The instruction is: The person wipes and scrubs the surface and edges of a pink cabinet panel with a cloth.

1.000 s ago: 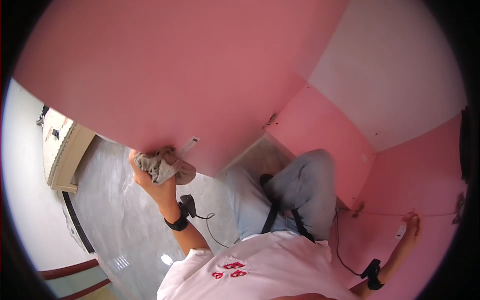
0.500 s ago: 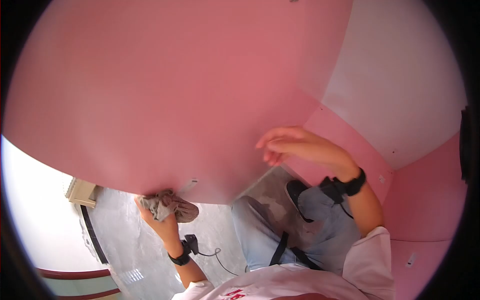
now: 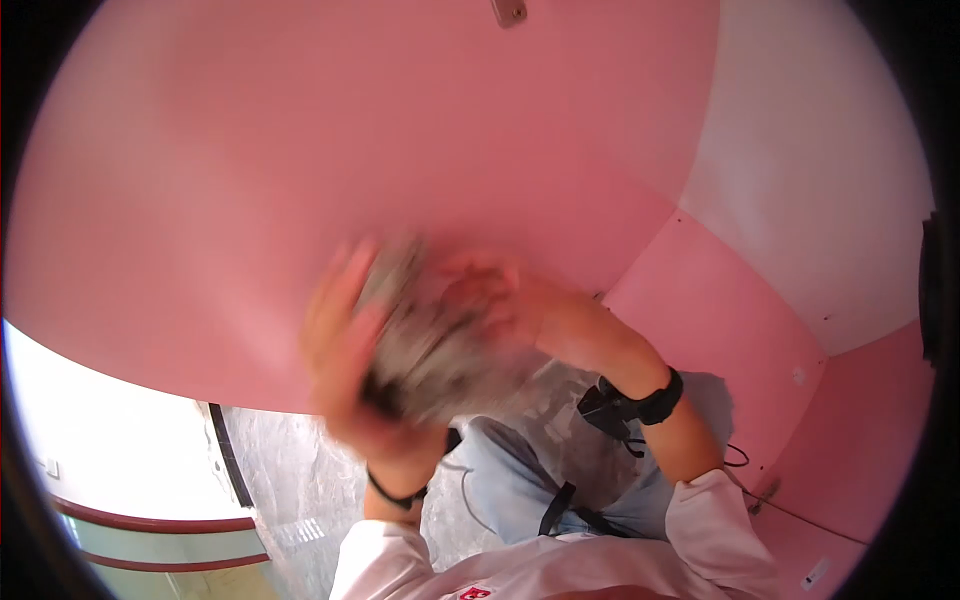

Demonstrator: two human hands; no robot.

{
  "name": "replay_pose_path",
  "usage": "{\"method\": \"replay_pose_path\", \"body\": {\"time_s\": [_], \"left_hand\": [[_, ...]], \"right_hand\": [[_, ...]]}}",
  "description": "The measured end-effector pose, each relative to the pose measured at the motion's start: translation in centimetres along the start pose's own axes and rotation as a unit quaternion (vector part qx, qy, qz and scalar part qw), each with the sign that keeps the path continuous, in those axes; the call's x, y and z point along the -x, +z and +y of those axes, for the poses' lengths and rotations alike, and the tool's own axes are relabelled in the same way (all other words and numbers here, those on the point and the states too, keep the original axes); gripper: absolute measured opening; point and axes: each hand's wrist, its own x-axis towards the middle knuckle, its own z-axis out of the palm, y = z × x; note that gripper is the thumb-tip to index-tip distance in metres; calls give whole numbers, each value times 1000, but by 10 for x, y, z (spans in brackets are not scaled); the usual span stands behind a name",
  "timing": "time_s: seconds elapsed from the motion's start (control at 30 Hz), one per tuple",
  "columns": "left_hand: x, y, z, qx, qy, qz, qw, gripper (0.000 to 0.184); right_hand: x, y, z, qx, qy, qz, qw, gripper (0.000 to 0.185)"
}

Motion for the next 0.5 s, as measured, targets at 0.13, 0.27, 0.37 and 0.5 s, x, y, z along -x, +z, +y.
{"method": "replay_pose_path", "body": {"time_s": [0.13,0.27,0.37,0.5], "left_hand": [[-60,87,1,-134,104,76,983,40],[-61,151,4,-192,139,105,966,33],[-42,168,10,-182,114,63,975,32],[-32,171,3,-188,122,44,974,26]], "right_hand": [[11,9,-26,265,-214,248,907,44],[-2,2,-29,165,-323,362,859,43],[-4,-8,-10,67,-337,435,832,42],[-19,-16,-7,30,-371,417,829,47]]}}
